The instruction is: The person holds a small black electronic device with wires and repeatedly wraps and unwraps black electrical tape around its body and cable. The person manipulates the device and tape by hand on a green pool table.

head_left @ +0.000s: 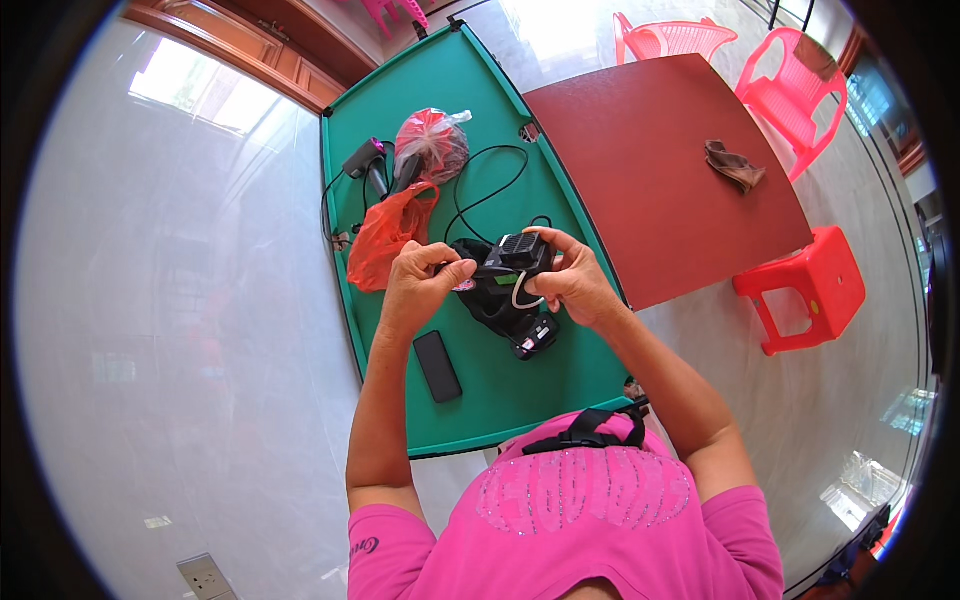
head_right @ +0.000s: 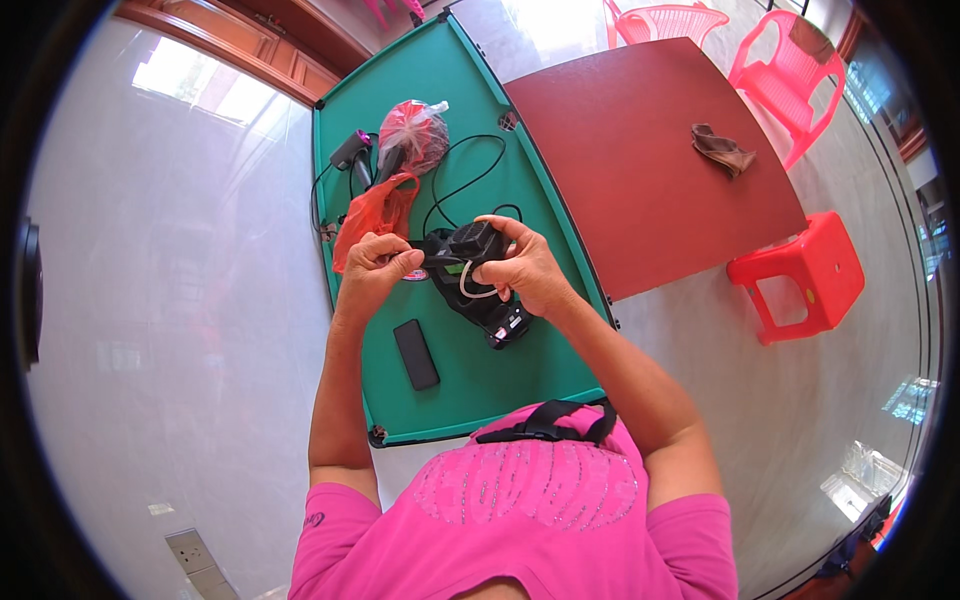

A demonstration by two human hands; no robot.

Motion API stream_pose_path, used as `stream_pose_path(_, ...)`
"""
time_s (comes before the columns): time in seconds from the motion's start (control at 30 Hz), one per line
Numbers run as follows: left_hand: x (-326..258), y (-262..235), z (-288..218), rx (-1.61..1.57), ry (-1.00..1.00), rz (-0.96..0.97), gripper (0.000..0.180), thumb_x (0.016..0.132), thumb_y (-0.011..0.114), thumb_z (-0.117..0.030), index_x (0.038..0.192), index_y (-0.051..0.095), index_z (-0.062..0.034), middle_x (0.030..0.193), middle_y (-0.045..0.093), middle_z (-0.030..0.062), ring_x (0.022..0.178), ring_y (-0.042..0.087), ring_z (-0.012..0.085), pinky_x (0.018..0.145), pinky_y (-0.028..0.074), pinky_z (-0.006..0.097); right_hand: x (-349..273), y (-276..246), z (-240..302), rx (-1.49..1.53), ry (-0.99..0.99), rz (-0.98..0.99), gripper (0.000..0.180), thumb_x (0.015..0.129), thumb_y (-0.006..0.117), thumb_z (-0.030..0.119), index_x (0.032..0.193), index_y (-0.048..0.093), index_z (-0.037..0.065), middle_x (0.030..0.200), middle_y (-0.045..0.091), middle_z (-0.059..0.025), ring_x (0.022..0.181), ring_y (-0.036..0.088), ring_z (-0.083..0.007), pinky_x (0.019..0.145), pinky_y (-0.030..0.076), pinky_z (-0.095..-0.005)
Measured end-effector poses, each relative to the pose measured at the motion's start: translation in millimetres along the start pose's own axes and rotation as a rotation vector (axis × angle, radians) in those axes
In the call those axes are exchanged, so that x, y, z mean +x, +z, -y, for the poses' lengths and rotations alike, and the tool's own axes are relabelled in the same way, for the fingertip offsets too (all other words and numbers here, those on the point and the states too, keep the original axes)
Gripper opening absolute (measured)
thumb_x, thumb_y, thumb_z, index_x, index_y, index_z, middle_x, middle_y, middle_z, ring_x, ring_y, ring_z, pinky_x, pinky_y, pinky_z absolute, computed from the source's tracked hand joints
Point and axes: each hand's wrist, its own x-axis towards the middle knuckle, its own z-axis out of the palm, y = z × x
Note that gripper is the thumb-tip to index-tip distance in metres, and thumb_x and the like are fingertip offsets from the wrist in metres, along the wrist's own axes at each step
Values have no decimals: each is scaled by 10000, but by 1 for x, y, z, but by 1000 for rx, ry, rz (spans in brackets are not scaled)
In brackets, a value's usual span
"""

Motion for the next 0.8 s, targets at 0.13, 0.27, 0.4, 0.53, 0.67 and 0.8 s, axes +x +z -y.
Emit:
stream_pose_path(0.13,0,2,1,-38,-28,13,191,754,744,-219,725,671,-44,601,442,-21,664,397,110,567,328,264,-1,4,4,22,7,-19,600,625,643,-87,1199,508,24,718,599,-36,479,496,-65,404,390,-206)
stream_pose_path(0.27,2,10,20,-198,-26,33,176,793,712,-196,743,667,-33,603,448,-28,647,409,89,558,326,255,-2,4,2,72,13,-48,592,625,639,-92,1193,516,23,706,589,-34,464,496,-70,406,397,-207)
stream_pose_path(0.4,2,10,29,-358,-138,119,167,871,633,-160,829,647,1,769,575,-26,743,509,44,678,420,218,-2,3,1,88,10,-67,600,624,639,-97,1200,516,20,685,571,-28,452,497,-77,400,400,-210)
stream_pose_path(0.53,-3,16,37,-280,-76,56,169,883,621,-169,856,653,-6,757,585,-39,730,518,38,673,425,206,-2,3,0,96,8,-78,601,624,641,-97,1201,519,18,685,567,-32,448,499,-80,395,402,-213)
stream_pose_path(0.67,-5,18,34,-352,-170,98,181,883,624,-187,868,657,-10,757,581,-42,741,518,40,674,422,203,-1,3,-1,96,6,-83,592,623,641,-98,1193,527,16,698,572,-38,443,502,-85,397,410,-217)
stream_pose_path(0.8,-8,20,29,-463,-198,129,201,888,619,-207,875,662,-11,762,582,-45,752,518,40,670,415,199,1,-2,-5,102,2,-48,614,640,608,-110,1228,512,38,719,612,-52,431,530,-86,387,446,-206)
